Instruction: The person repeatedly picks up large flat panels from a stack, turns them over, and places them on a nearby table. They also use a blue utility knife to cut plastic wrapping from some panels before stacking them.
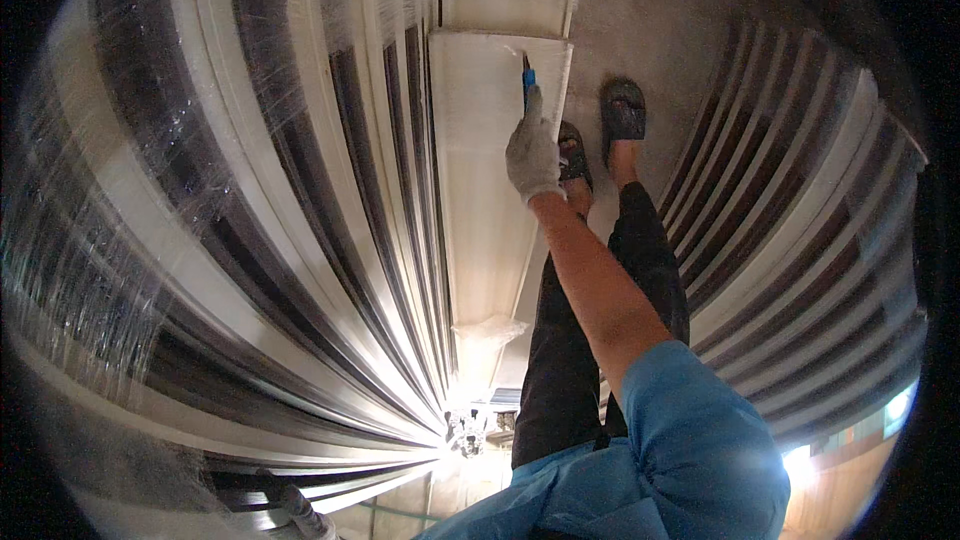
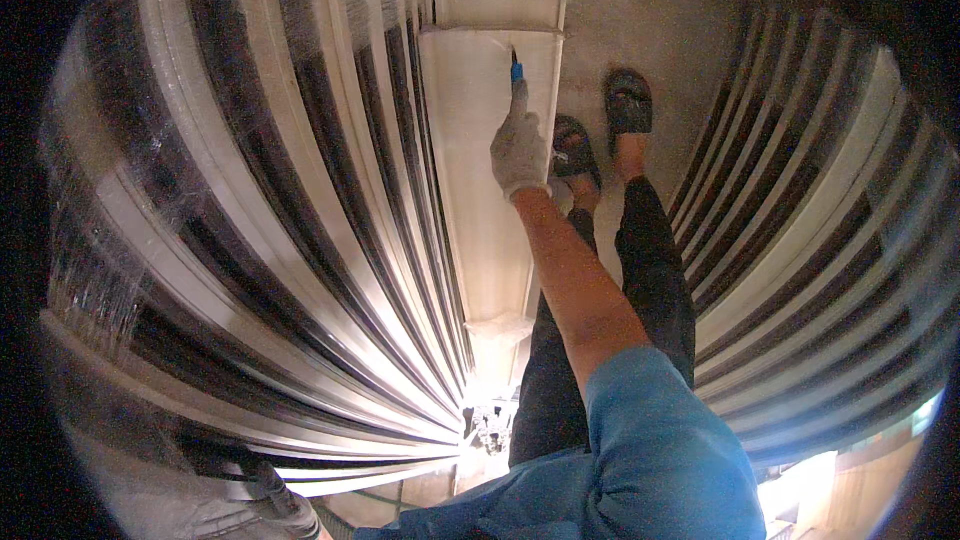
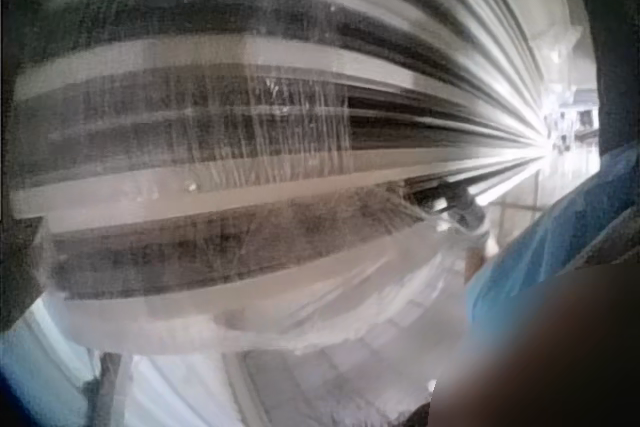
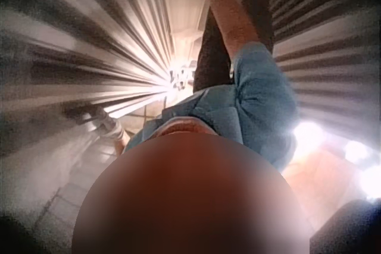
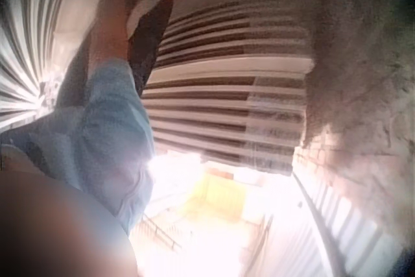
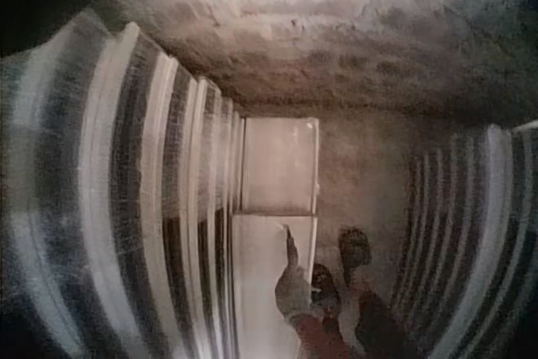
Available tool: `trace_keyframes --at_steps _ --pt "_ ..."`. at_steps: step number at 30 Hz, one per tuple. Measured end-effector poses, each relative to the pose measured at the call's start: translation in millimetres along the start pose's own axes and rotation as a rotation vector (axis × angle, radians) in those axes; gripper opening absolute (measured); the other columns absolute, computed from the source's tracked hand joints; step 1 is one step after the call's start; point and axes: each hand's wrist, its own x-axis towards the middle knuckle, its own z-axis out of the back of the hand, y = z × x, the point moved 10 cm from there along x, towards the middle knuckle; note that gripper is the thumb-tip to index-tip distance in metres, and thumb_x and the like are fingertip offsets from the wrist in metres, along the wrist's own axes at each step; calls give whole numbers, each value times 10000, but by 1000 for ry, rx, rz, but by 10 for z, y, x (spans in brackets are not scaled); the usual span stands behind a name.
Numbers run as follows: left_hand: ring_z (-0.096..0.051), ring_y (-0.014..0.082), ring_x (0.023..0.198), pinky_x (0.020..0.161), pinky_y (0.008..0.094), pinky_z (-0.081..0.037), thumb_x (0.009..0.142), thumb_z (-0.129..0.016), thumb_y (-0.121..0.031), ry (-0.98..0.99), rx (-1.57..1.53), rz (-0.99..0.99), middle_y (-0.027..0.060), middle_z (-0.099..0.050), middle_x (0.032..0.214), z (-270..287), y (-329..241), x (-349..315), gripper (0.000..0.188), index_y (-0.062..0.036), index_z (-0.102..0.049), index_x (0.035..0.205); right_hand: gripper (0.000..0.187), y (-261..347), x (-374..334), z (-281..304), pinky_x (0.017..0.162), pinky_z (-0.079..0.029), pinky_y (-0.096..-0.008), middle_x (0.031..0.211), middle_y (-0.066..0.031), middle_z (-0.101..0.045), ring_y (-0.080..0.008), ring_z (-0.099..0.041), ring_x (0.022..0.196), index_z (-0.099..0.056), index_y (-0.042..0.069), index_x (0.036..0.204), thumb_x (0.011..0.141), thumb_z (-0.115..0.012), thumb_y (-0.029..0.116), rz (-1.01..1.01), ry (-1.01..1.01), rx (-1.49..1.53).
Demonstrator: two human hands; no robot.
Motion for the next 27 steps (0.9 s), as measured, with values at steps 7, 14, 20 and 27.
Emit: trace_keyframes --at_steps 7,14,20,27 --pt "-454 441 1300 1078 539 -374 1032 -407 -198 26 68 -66 263 -426 1437 89 12 -66 378 33 -548 1296 608 -691 -1172 -526 785 -507 -527 1027 -284 -624 -440 -642 867 -184 174 1529 978 -440 179 -142 187 -93" --pt "-477 443 1287 1073 537 -385 1043 -383 -187 52 265 -370 269 -453 1421 -18 -312 -24 378 44 -573 1274 569 -1435 -2331 -642 695 -513 -543 851 -253 -655 -459 -648 821 -318 141 1443 921 -539 194 -389 451 -52" --pt "-541 377 1237 1071 443 -403 1013 -451 -211 -51 -116 -81 285 -542 1322 34 -500 262 399 86 -569 1253 402 -644 -1003 227 606 -490 -476 820 -193 -649 -372 -639 689 -548 55 1126 862 -683 327 136 10 88" --pt "-576 315 1179 1024 434 -427 934 -600 -241 -33 -406 323 242 -565 1323 -19 -46 234 418 61 -622 1224 503 261 689 549 813 -502 -470 1013 -168 -590 -382 -620 951 -520 63 1102 787 -756 376 270 -161 -84"
